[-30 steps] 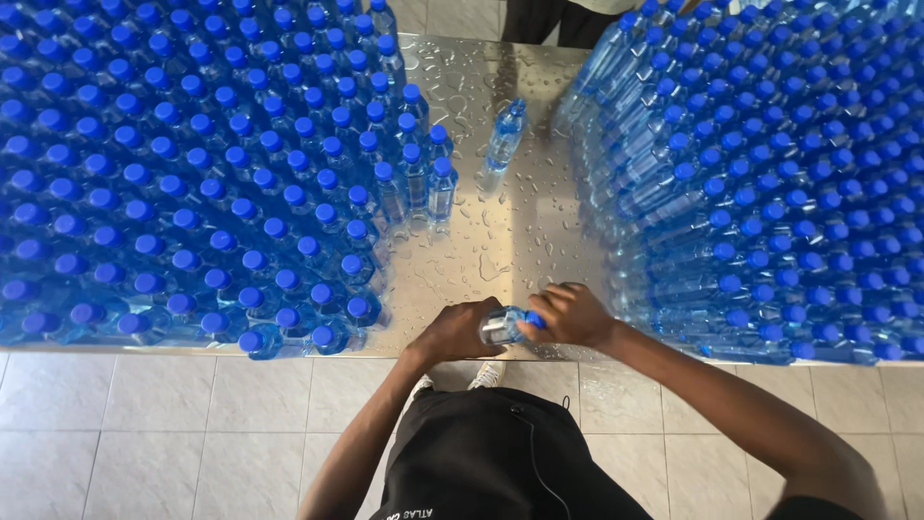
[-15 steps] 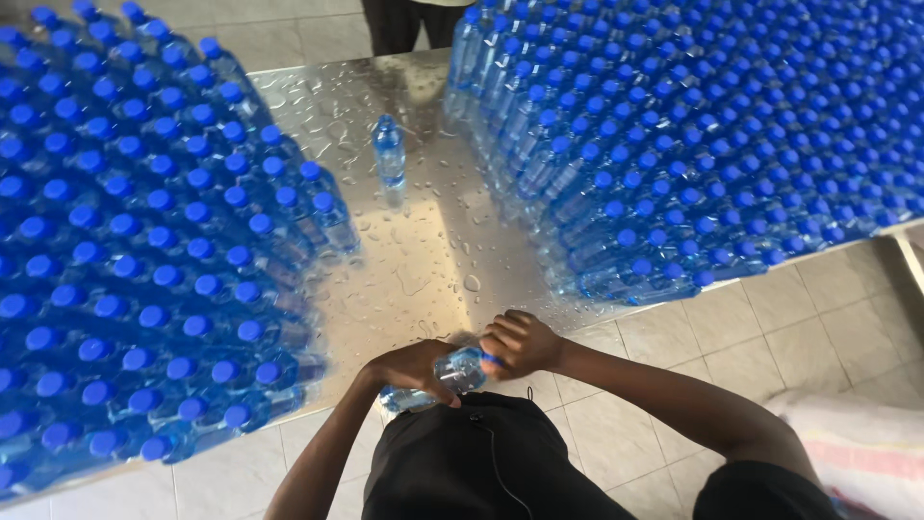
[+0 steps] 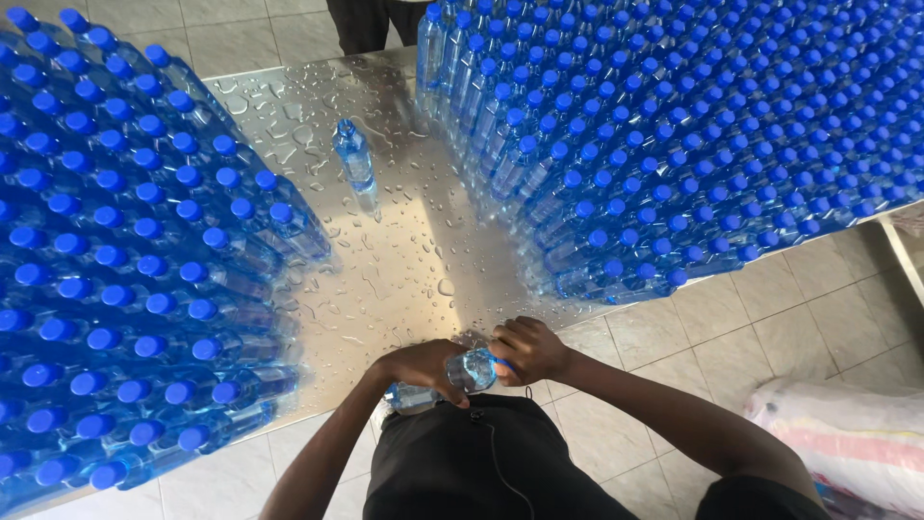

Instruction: The person repeatedly picks up plastic water bottles from a metal table, opens the caps, and places them back down. The action is performed continuously with both hands while standing in front of two large stacks of bottles.

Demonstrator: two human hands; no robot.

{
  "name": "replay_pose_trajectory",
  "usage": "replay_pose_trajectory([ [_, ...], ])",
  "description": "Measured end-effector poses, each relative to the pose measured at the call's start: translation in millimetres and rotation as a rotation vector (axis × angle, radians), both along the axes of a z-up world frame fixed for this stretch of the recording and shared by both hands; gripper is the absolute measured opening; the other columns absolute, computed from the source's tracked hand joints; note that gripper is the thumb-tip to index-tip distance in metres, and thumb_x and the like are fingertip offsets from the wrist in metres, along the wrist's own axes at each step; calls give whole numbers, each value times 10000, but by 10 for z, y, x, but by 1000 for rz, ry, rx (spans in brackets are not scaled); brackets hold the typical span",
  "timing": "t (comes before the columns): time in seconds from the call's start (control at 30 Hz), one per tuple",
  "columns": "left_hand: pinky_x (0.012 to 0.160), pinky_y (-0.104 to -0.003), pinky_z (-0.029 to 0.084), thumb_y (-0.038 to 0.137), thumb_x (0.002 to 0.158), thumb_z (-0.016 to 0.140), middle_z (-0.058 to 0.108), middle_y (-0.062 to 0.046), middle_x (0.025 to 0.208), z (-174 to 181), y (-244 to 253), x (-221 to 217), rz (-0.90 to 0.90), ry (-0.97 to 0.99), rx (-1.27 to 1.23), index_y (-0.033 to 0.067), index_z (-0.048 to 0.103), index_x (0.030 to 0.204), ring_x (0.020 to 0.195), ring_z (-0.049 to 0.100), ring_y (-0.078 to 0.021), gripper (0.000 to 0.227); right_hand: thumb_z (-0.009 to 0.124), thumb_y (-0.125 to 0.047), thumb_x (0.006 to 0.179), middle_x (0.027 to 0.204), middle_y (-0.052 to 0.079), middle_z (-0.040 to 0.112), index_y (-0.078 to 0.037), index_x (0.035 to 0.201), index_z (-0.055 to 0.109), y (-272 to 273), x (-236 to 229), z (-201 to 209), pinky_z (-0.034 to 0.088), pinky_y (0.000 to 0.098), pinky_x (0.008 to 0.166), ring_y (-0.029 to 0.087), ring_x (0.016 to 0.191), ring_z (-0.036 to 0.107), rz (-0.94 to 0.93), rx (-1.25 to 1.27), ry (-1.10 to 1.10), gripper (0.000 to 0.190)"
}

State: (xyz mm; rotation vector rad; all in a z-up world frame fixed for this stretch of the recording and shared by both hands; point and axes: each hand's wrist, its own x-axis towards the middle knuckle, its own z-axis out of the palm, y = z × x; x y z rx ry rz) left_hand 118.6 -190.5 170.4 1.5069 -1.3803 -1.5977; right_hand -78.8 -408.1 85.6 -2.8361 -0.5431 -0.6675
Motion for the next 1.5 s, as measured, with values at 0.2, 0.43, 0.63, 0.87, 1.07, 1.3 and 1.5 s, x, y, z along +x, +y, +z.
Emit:
replay_pose_trajectory([
  [0.2, 1008, -662, 556, 427, 845, 872, 761, -263, 1280, -599, -257, -357, 139, -320, 122, 22, 622, 1475, 1127, 759, -474, 790, 408, -368, 1057, 532, 10, 472, -153, 897, 449, -226, -186, -1139, 364, 396, 375, 234, 381, 516, -136, 257, 531, 270],
  [0.43, 856, -512, 600, 251, 812, 886, 722, -117, 1094, -1154, -679, -532, 466, -1019, -303, 98, 594, 1314, 1032, 764, -368, 601, 400, -687, 1103, 769, 149, 685, -184, 1059, 571, -409, 351, 741, 514, 440, 599, 326, 651, 654, -650, 877, 1098, 533],
  [0.63, 1199, -625, 463, 469, 765, 955, 528, -245, 1527, -595, -1146, -214, 760, -501, -84, 129, 357, 1594, 1400, 570, -498, 1077, 580, -494, 1121, 785, 152, 763, -182, 1253, 660, -868, 961, 721, 597, 441, 630, 333, 722, 773, -533, 423, 603, 349],
  [0.87, 1279, -689, 381, 256, 975, 813, 318, -320, 1693, -48, -405, -41, 905, -364, -90, 125, 202, 1759, 1565, 386, -561, 1003, 561, -521, 1159, 1041, 164, 812, -197, 1348, 677, -1759, 1544, 325, 649, 542, 776, 368, 892, 822, -813, -53, 365, 392],
  [1.07, 1119, -556, 608, 290, 925, 829, 393, -215, 1646, -1601, 998, -566, 1171, -276, 128, 198, 367, 1727, 1404, 608, -457, 930, 557, -486, 1163, 977, 213, 801, -123, 1524, 576, -841, 1734, 911, 629, 579, 816, 432, 906, 816, -731, 28, 474, 513],
  [1.3, 878, -316, 681, 209, 924, 815, 629, -61, 1508, -1961, 1812, -1001, 1532, -205, 79, 240, 533, 1586, 1056, 808, -160, 721, 877, -377, 873, 1762, 293, 269, -104, 1711, 234, 1034, 3166, -569, 496, 590, 1206, 441, 1603, 367, -34, 1064, 629, 1091],
  [1.5, 923, -378, 675, 226, 996, 755, 542, -109, 1574, -1620, 1692, -619, 1479, -225, -25, 172, 434, 1642, 1222, 751, -244, 723, 883, -314, 882, 1492, 145, 658, -101, 1519, 405, 1627, 3509, -622, 593, 501, 992, 366, 1303, 702, -361, 1030, 349, 824],
])
